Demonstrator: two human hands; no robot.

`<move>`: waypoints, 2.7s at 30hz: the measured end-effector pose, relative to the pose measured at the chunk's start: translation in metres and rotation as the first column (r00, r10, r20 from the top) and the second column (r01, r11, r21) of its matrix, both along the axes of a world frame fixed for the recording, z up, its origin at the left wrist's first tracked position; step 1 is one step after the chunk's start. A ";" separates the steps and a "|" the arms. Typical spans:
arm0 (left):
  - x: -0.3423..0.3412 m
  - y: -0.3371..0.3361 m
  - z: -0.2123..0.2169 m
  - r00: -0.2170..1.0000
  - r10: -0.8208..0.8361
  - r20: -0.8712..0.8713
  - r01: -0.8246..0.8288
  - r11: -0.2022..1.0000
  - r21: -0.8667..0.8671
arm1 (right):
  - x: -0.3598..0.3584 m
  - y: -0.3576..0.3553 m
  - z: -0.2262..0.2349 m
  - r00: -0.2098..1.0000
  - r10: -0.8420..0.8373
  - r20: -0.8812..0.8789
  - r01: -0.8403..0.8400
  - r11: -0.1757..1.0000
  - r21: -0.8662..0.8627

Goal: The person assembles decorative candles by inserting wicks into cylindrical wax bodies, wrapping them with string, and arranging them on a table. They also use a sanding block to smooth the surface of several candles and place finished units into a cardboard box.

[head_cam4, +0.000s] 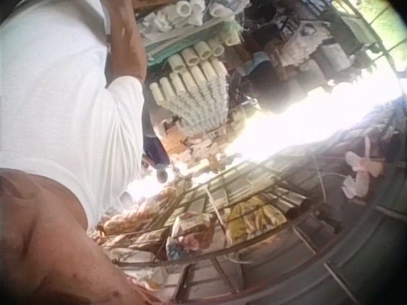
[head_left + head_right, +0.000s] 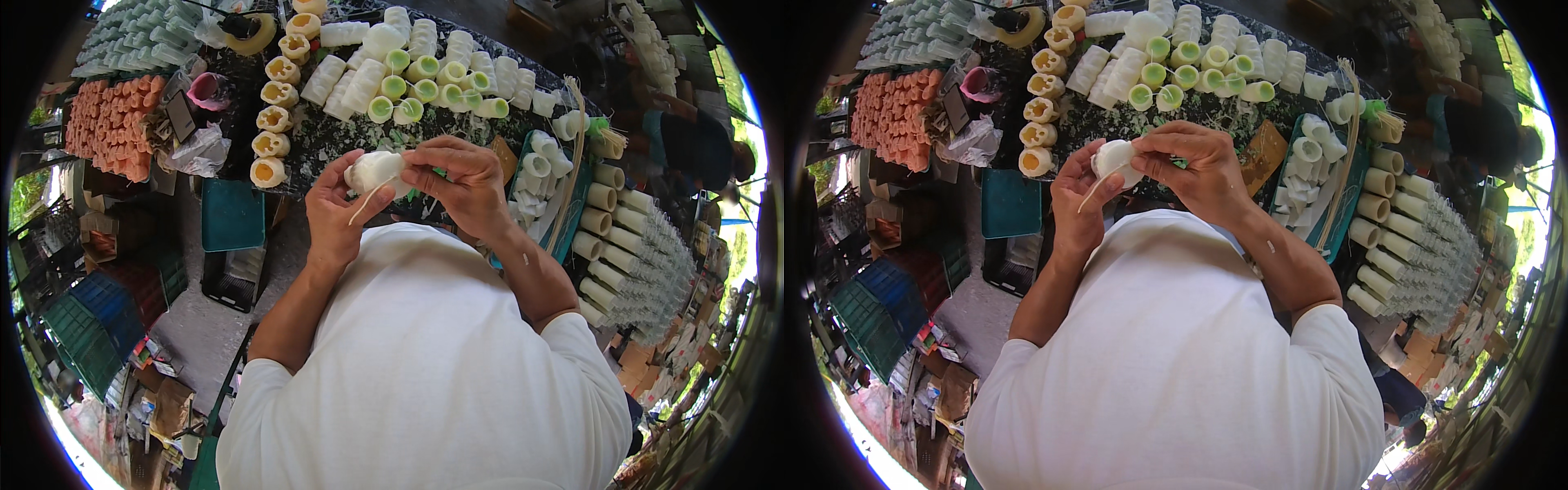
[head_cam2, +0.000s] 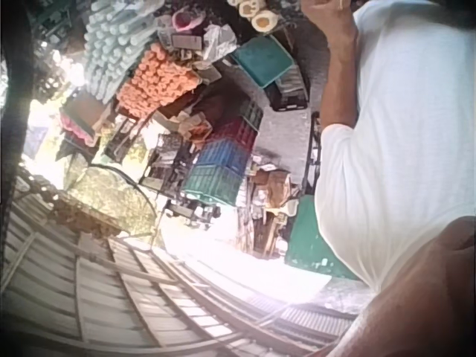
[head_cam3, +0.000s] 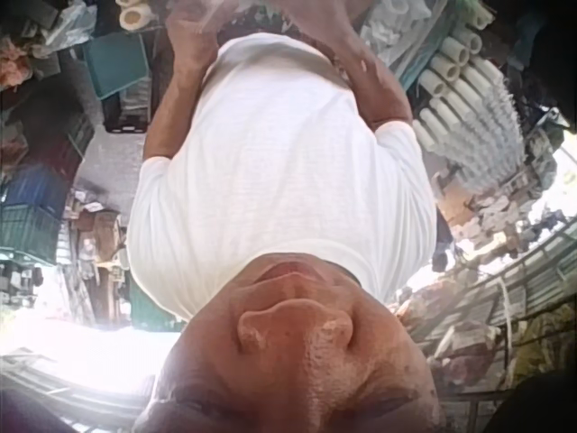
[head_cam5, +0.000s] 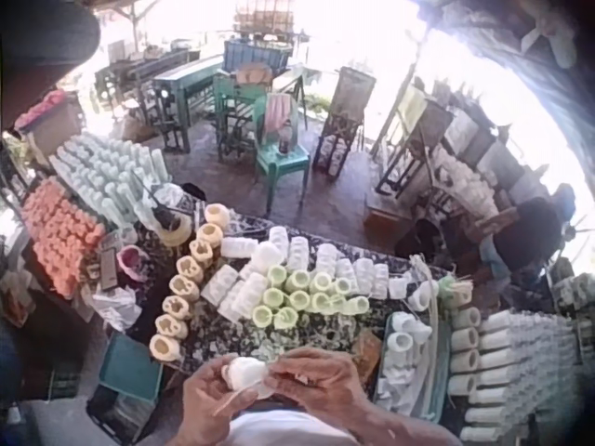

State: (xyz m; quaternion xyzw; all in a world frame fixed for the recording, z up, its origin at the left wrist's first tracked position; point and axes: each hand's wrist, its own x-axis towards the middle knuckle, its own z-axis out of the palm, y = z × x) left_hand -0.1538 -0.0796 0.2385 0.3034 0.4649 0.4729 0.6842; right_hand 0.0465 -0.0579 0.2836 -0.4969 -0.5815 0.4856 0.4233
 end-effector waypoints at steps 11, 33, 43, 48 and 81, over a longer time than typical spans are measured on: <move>0.003 0.000 0.000 0.998 0.002 -0.060 -0.003 1.000 -0.022 | 0.007 0.016 0.003 0.994 0.074 -0.076 -0.088 0.974 -0.207; 0.008 0.001 0.008 0.999 0.020 0.044 -0.013 0.990 -0.141 | -0.008 -0.002 0.012 0.927 -0.002 0.376 -0.150 0.914 0.376; 0.003 -0.002 0.000 0.997 0.029 0.074 -0.012 0.977 -0.215 | -0.005 -0.013 -0.008 0.919 -0.010 0.395 -0.190 0.865 0.464; 0.000 0.002 0.012 0.996 -0.002 0.090 0.015 0.989 -0.147 | -0.012 -0.027 -0.009 0.921 -0.135 0.364 -0.125 0.784 0.608; -0.012 -0.002 0.011 0.982 -0.089 0.165 0.091 0.996 -0.008 | -0.020 -0.027 0.006 0.771 -0.281 -0.572 -0.069 0.856 -0.513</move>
